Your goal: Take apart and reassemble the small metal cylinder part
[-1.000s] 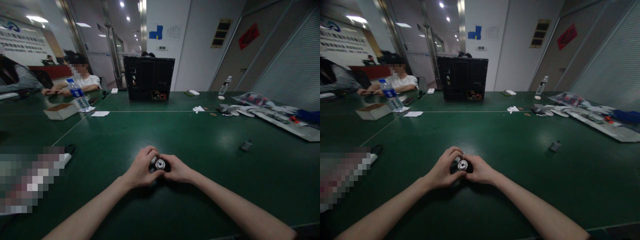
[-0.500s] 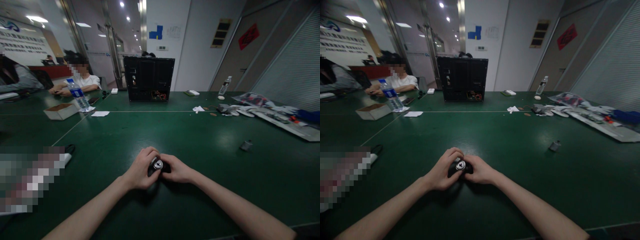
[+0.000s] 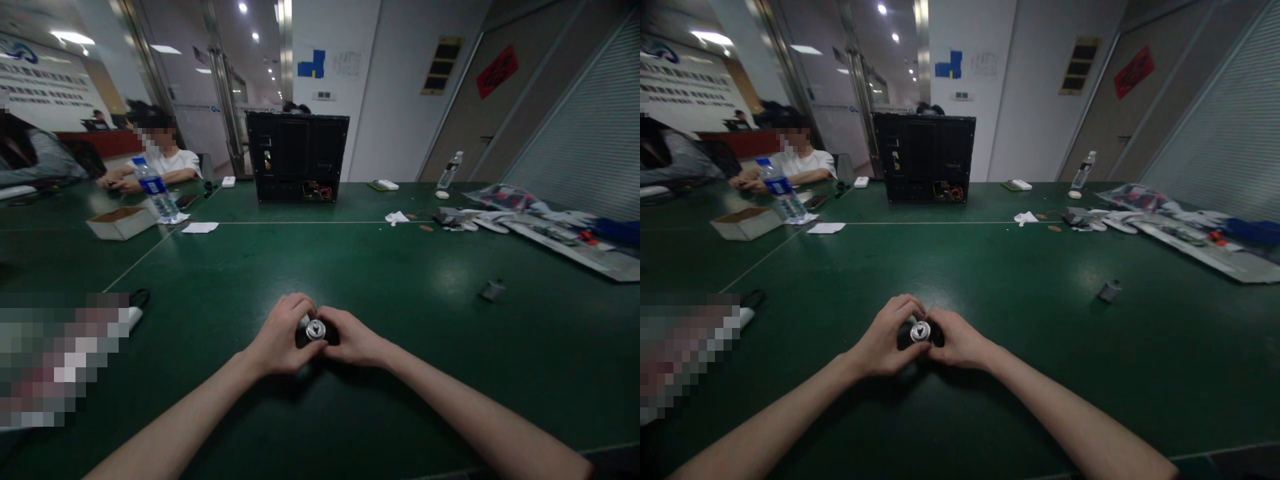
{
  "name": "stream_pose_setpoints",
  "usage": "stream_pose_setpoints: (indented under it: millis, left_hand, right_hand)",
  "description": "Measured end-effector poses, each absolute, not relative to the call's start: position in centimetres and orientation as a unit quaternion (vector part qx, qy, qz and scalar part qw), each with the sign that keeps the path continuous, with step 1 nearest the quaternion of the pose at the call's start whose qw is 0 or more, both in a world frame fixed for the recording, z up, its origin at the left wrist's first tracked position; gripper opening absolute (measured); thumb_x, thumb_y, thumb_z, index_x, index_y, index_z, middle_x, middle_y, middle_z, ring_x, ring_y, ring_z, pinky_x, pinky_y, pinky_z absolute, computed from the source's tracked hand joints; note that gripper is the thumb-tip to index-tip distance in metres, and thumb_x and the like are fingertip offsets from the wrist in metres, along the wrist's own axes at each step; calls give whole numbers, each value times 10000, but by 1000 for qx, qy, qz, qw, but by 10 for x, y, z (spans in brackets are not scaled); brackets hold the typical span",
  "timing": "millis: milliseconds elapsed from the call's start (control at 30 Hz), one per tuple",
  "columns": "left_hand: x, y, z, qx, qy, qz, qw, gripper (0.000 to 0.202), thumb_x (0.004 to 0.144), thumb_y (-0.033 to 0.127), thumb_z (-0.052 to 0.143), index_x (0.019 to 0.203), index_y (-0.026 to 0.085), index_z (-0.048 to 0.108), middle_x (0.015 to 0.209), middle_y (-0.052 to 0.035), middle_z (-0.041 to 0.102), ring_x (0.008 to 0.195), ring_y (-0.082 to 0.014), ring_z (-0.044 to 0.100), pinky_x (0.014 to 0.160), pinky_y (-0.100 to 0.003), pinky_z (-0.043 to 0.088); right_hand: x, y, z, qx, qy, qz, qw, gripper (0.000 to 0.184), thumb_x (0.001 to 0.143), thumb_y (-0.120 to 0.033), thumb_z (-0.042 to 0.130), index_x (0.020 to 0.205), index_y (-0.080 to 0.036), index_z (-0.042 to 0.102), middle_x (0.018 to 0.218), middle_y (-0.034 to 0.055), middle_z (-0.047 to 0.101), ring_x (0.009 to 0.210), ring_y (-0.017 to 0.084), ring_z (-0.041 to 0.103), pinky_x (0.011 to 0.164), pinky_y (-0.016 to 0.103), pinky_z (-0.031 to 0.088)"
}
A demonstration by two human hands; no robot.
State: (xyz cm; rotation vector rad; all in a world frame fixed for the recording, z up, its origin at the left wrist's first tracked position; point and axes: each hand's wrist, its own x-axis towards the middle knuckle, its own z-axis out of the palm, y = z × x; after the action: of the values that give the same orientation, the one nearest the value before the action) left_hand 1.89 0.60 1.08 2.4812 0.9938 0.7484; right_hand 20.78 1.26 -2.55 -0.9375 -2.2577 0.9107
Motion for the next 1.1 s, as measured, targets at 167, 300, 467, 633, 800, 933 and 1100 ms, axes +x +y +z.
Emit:
stream_pose_setpoints:
  millis: [167,300,467,633,800,933,1100]
  left_hand:
    - [17,5,15,885,339,261,184,228,710,202,581,924,191,502,988,-70,535,934,-242,500,851,-376,401]
    - [15,4,18,893,327,247,185,246,710,175,550,951,189,504,1004,-70,529,945,-239,501,861,-372,404]
    - [13,6,15,893,329,241,191,312,714,236,572,1010,189,489,1018,-79,532,949,-253,494,855,-382,399]
    - [14,11,6,881,347,261,186,279,718,321,622,919,189,481,971,-72,544,914,-252,496,828,-384,397]
    - [13,15,3,881,339,276,182,270,704,316,665,850,191,475,993,-70,537,917,-244,494,821,-376,396]
    - [13,16,0,882,333,276,188,260,718,310,658,867,187,483,976,-71,540,899,-237,499,808,-366,406]
    - [12,16,-5,893,322,259,178,254,747,305,618,929,176,497,948,-72,548,872,-232,503,794,-365,413]
  right_hand:
    - [208,12,-21,-311,-850,333,264,342,685,-146,652,1010,-159,544,958,40,583,836,178,530,751,283,417]
    - [206,12,-19,-303,-853,329,267,299,719,-130,624,1011,-161,562,958,43,586,842,176,533,753,278,417]
    - [203,13,-27,-318,-846,328,276,312,711,-141,635,1009,-156,545,938,37,579,811,170,528,719,266,413]
    - [202,14,-32,-343,-838,326,271,287,713,-190,650,969,-156,525,905,33,570,777,166,522,687,265,403]
    - [203,13,-32,-331,-841,326,276,297,740,-206,633,1010,-162,517,935,43,572,812,176,528,716,278,407]
    - [203,14,-32,-318,-849,316,280,260,737,-175,627,978,-166,528,960,53,565,855,186,521,748,286,408]
    - [202,15,-34,-313,-854,306,282,250,727,-144,619,962,-164,537,942,53,568,854,189,515,753,291,409]
